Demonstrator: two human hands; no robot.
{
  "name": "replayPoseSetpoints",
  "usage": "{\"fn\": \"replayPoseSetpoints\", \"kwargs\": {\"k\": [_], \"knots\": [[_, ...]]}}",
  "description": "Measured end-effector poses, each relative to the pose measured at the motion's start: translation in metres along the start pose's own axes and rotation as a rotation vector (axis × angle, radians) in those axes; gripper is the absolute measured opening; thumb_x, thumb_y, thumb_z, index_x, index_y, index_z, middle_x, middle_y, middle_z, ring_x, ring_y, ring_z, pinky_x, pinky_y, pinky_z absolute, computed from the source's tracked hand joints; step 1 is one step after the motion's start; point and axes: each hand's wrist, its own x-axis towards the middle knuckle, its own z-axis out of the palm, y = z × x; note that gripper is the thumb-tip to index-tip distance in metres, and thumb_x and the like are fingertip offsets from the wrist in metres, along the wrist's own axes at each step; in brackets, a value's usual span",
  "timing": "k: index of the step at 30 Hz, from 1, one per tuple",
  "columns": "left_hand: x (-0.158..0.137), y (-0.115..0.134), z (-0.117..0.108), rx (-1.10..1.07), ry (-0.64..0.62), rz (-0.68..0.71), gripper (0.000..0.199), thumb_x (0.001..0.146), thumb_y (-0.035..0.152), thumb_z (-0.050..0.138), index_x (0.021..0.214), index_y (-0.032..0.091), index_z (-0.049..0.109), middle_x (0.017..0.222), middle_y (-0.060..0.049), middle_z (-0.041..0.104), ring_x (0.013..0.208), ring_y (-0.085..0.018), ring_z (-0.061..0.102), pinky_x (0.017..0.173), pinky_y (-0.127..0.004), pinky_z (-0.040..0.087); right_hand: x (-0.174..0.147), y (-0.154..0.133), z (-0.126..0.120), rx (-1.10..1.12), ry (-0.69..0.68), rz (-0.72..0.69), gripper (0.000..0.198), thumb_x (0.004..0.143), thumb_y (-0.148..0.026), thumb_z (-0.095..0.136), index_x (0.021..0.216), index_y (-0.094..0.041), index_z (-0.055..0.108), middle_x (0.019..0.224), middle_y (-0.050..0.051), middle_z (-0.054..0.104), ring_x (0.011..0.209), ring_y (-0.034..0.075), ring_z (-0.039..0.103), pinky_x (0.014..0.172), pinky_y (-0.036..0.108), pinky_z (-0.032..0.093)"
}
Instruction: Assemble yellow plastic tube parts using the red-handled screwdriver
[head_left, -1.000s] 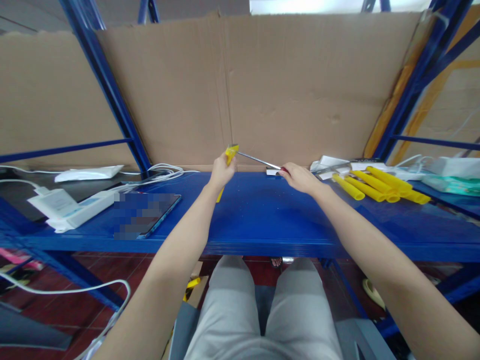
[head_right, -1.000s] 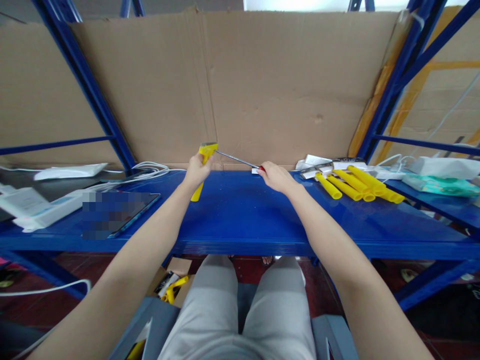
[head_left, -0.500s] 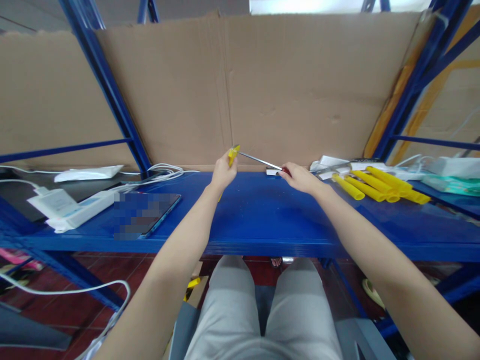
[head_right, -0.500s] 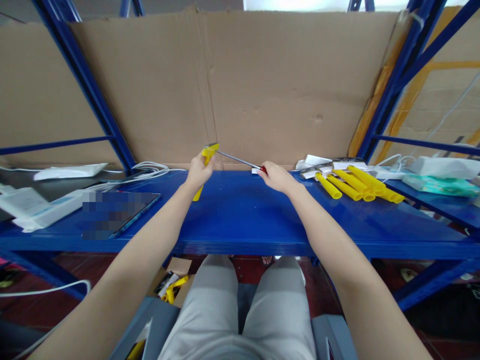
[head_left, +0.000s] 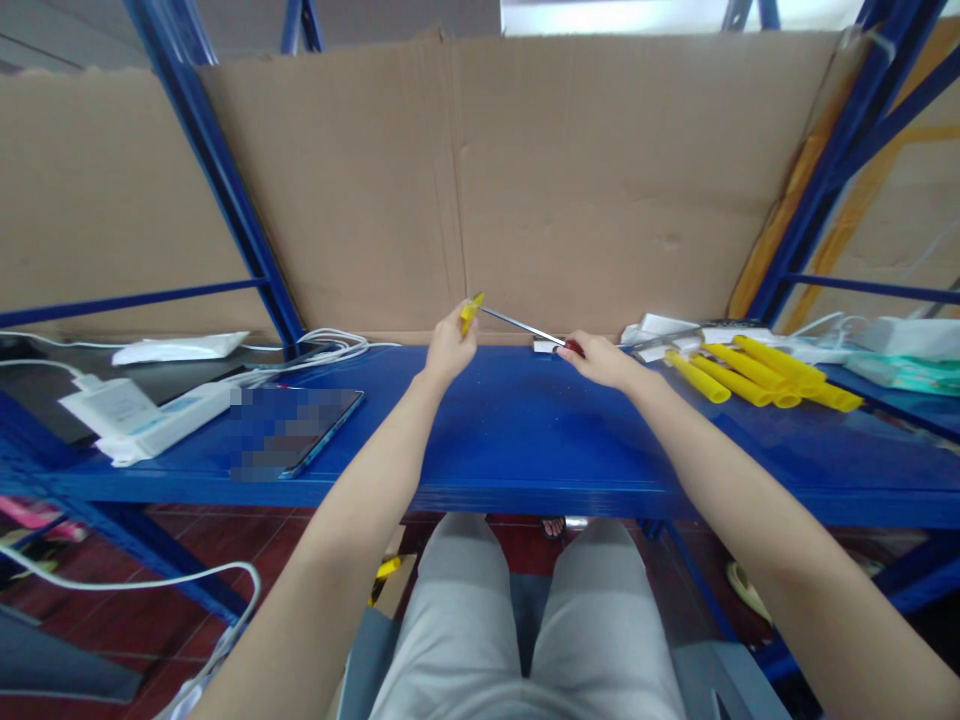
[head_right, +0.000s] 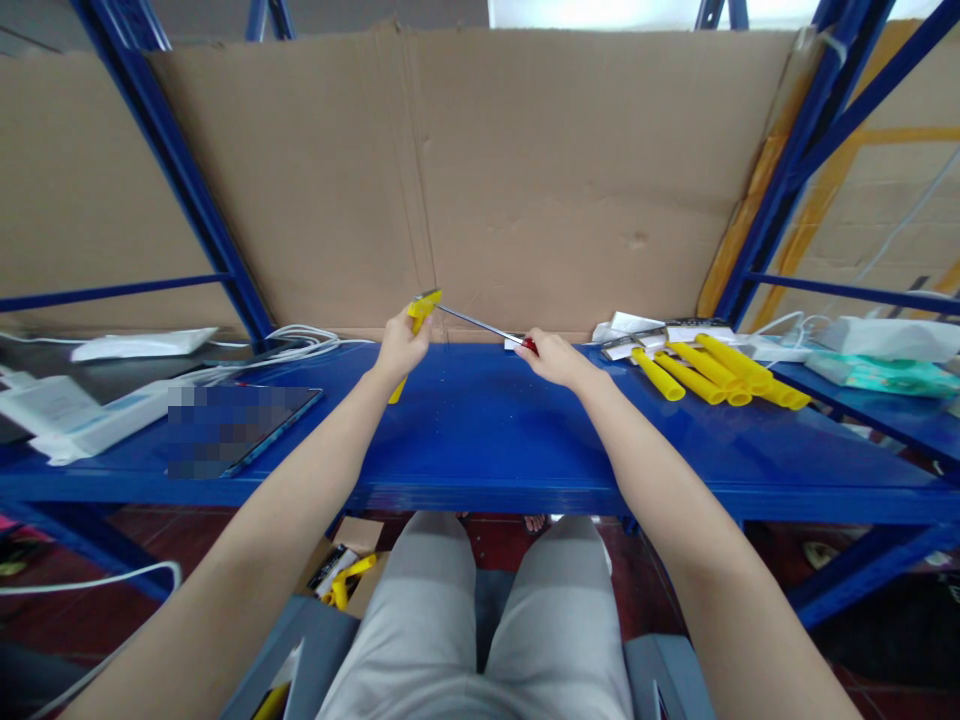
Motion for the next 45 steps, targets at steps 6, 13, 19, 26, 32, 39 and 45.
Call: {"fn": "replayPoseSetpoints", "kwargs": {"k": [6,13,19,26,32,39,45], "knots": [[0.0,-0.003,0.002,0.008,0.019,0.02,0.028,0.087,0.024,0.047,0.11,0.014,0.058,0.101,-0.011,0.068,0.1,-0.023,0.062,0.089,-0.033,0.047,0.001,0.001,0.0,-0.042,0.039,-0.061,0.023,0.088,-0.036,0.048,0.085,-0.015,0.059,0.089,0.012,0.066,0.082,0.021,0.06,0.069,0.028,0.04],[0.001,-0.003,0.001,0.0,0.022,0.018,0.028,0.087,0.023,0.047,0.112,0.015,0.056,0.101,-0.01,0.068,0.1,-0.024,0.062,0.087,-0.034,0.047,-0.001,0.004,0.003,0.034,0.058,0.04,0.025,0.085,-0.038,0.051,0.099,-0.018,0.054,0.084,0.008,0.068,0.074,0.021,0.062,0.062,0.027,0.039],[0.001,-0.001,-0.001,0.041,0.055,-0.011,0.027,0.086,0.018,0.047,0.11,0.015,0.058,0.097,-0.009,0.068,0.096,-0.024,0.063,0.085,-0.032,0.048,0.001,-0.004,0.0,0.076,0.005,-0.036,0.024,0.092,-0.031,0.039,0.094,-0.015,0.057,0.094,0.013,0.068,0.085,0.022,0.062,0.071,0.029,0.041],[0.001,0.0,-0.001,0.046,0.048,0.009,0.027,0.086,0.019,0.046,0.109,0.014,0.058,0.098,-0.01,0.068,0.095,-0.023,0.063,0.084,-0.032,0.048,0.0,0.0,0.001,0.054,0.053,0.002,0.023,0.085,-0.033,0.054,0.1,-0.016,0.052,0.084,0.008,0.067,0.074,0.021,0.062,0.063,0.027,0.04],[0.001,-0.002,0.0,0.042,0.054,0.032,0.03,0.089,0.023,0.043,0.113,0.013,0.056,0.106,-0.013,0.067,0.102,-0.025,0.062,0.089,-0.036,0.048,-0.001,-0.002,-0.002,0.014,0.026,-0.041,0.023,0.091,-0.032,0.043,0.1,-0.014,0.055,0.094,0.014,0.067,0.085,0.023,0.063,0.071,0.029,0.042],[0.0,-0.002,0.002,0.056,0.053,0.055,0.03,0.09,0.025,0.042,0.114,0.013,0.055,0.106,-0.012,0.067,0.103,-0.024,0.062,0.09,-0.033,0.048,-0.004,-0.003,-0.009,-0.099,0.042,0.004,0.022,0.088,-0.034,0.048,0.101,-0.017,0.053,0.092,0.012,0.067,0.083,0.025,0.063,0.066,0.03,0.041],[-0.002,0.001,0.004,0.025,-0.002,0.04,0.033,0.092,0.029,0.041,0.118,0.011,0.053,0.111,-0.015,0.065,0.105,-0.026,0.061,0.091,-0.038,0.047,-0.004,0.005,-0.009,-0.081,0.033,0.052,0.027,0.09,-0.035,0.046,0.108,-0.015,0.05,0.098,0.014,0.067,0.088,0.026,0.063,0.07,0.031,0.042]]}}
